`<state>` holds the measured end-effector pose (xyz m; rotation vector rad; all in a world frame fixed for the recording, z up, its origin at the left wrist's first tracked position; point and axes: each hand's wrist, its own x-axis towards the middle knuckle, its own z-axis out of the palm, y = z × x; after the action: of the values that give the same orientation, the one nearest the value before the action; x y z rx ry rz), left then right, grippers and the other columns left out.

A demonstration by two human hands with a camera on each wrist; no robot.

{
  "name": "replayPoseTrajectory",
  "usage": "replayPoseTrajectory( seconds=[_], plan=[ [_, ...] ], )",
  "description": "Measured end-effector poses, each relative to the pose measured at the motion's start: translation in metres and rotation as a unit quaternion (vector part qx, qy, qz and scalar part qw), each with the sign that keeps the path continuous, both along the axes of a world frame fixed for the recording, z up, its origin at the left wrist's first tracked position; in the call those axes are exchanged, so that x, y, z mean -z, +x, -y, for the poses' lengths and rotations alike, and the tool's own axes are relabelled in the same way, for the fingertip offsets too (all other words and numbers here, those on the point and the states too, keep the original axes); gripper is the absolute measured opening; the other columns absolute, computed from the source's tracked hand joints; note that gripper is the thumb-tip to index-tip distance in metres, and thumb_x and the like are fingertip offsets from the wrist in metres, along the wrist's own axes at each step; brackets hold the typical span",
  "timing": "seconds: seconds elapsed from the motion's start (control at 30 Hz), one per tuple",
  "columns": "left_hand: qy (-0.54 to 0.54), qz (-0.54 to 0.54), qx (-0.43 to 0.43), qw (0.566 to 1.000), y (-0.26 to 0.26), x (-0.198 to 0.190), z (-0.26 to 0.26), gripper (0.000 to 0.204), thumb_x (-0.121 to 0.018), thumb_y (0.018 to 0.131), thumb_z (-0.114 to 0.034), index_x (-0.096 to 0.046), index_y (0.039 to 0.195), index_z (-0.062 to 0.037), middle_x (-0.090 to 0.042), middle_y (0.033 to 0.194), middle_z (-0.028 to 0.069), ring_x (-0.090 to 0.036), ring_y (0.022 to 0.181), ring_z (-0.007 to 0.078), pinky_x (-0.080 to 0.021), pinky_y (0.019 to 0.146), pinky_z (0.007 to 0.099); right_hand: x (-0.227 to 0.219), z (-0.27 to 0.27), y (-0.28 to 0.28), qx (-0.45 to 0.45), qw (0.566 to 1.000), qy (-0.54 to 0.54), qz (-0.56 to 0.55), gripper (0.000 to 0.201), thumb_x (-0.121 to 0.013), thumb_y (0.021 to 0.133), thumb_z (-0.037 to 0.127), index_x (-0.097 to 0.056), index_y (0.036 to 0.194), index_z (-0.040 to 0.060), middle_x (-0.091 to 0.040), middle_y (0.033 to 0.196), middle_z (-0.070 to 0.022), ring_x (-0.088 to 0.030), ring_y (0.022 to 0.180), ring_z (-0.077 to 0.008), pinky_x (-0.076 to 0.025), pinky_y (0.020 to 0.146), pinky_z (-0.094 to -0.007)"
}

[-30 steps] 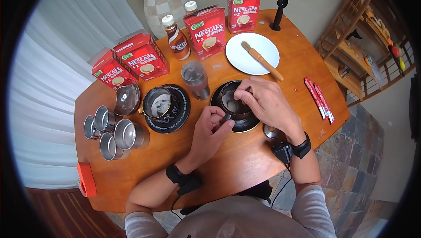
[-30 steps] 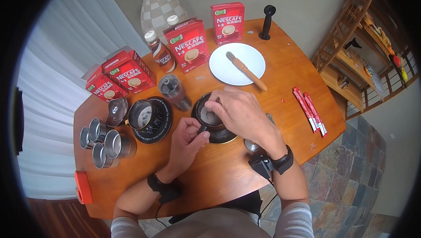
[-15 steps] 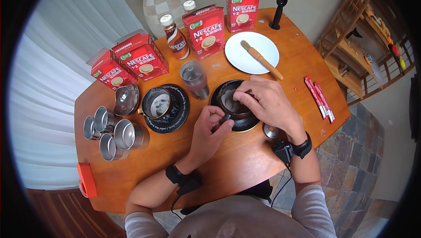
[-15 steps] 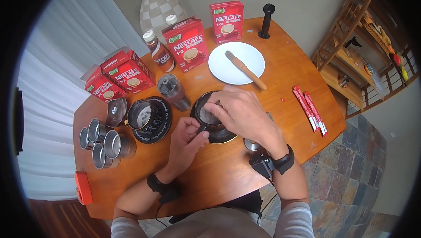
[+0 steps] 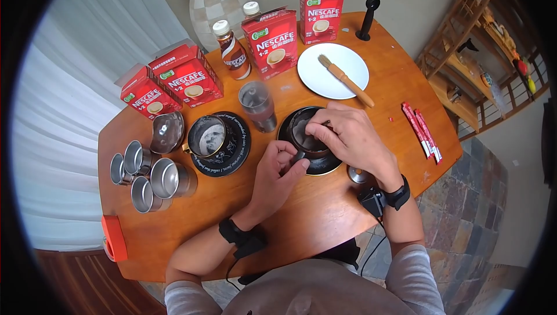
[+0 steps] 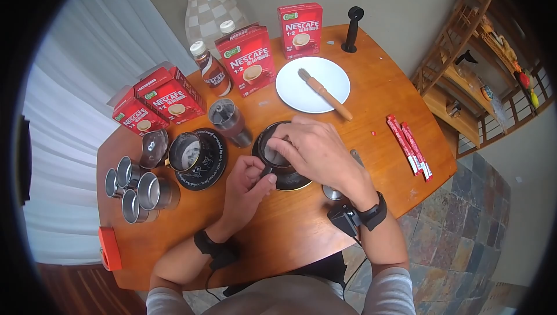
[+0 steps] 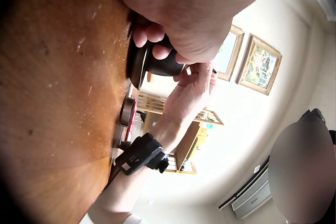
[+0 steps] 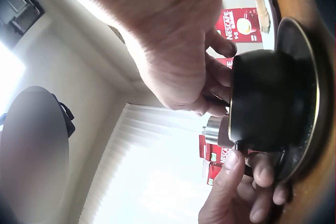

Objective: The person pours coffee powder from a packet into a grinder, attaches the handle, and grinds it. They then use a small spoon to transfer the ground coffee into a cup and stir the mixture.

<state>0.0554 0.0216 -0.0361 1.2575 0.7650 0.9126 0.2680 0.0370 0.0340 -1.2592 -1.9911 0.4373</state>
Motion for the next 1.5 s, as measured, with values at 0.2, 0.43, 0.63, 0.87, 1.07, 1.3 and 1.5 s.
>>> replayPoseTrajectory(
  seconds=[0.2,0.43,0.63,0.87,1.07,1.3,1.5],
  plan=[
    [-0.003,0.002,0.000,1.000,0.0011,-0.0003,0.0001,0.027,-0.068,0.102,-0.004,-0.045,0.116,-0.0051,-0.071,0.105,0.0017,-0.053,0.080,-0.0005,-0.042,0.068,0.0170,0.0016,0.0005,-0.0019,0.001,1.000,0.015,-0.006,0.020,-0.069,0.098,0.022,-0.075,0.097,0.0027,-0.070,0.083,-0.0136,-0.067,0.084,-0.0341,-0.052,0.074,-0.0448],
    [-0.001,0.003,0.001,1.000,0.0007,0.0006,0.0001,0.027,-0.068,0.102,-0.005,-0.045,0.116,-0.0049,-0.071,0.105,0.0022,-0.054,0.080,-0.0003,-0.043,0.068,0.0174,0.0038,-0.0002,-0.0028,0.006,1.000,0.022,-0.012,0.020,-0.069,0.098,0.022,-0.076,0.097,0.0025,-0.071,0.083,-0.0139,-0.068,0.082,-0.0345,-0.052,0.074,-0.0447],
    [0.001,0.010,0.003,1.000,0.0006,0.0014,-0.0007,0.027,-0.068,0.102,-0.004,-0.045,0.115,-0.0048,-0.070,0.105,0.0027,-0.054,0.080,0.0000,-0.043,0.068,0.0174,0.0014,0.0006,-0.0009,0.002,1.000,0.005,-0.002,0.020,-0.069,0.098,0.022,-0.076,0.097,0.0028,-0.071,0.084,-0.0138,-0.067,0.081,-0.0342,-0.052,0.073,-0.0443],
    [0.001,-0.018,0.014,1.000,-0.0027,0.0012,-0.0020,0.025,-0.066,0.103,-0.005,-0.045,0.117,-0.0062,-0.068,0.102,0.0039,-0.061,0.085,0.0063,-0.048,0.071,0.0223,0.0030,0.0009,-0.0006,-0.002,1.000,0.002,-0.003,0.020,-0.071,0.097,0.023,-0.076,0.097,0.0032,-0.069,0.080,-0.0136,-0.067,0.079,-0.0343,-0.051,0.071,-0.0448],
    [-0.007,-0.008,0.010,1.000,-0.0009,-0.0002,-0.0015,0.026,-0.067,0.103,-0.006,-0.045,0.117,-0.0064,-0.068,0.102,0.0036,-0.062,0.085,0.0063,-0.049,0.071,0.0225,0.0022,0.0012,-0.0025,0.004,1.000,0.015,-0.012,0.021,-0.071,0.096,0.022,-0.076,0.097,0.0028,-0.070,0.082,-0.0141,-0.067,0.080,-0.0344,-0.052,0.072,-0.0442],
    [-0.001,0.002,0.010,1.000,-0.0003,-0.0003,-0.0014,0.026,-0.067,0.103,-0.008,-0.045,0.117,-0.0062,-0.068,0.102,0.0036,-0.062,0.085,0.0062,-0.049,0.072,0.0226,-0.0011,0.0021,-0.0023,0.000,1.000,0.018,0.004,0.020,-0.071,0.097,0.020,-0.076,0.097,0.0009,-0.071,0.083,-0.0143,-0.068,0.077,-0.0326,-0.054,0.070,-0.0412],
    [-0.003,0.002,0.009,1.000,-0.0002,-0.0011,-0.0012,0.026,-0.067,0.103,-0.006,-0.045,0.117,-0.0057,-0.069,0.103,0.0034,-0.060,0.085,0.0045,-0.047,0.071,0.0211,-0.0004,0.0021,-0.0025,0.002,1.000,0.008,-0.002,0.020,-0.070,0.097,0.022,-0.076,0.098,0.0032,-0.070,0.082,-0.0143,-0.067,0.082,-0.0342,-0.052,0.073,-0.0445]
  ],
)
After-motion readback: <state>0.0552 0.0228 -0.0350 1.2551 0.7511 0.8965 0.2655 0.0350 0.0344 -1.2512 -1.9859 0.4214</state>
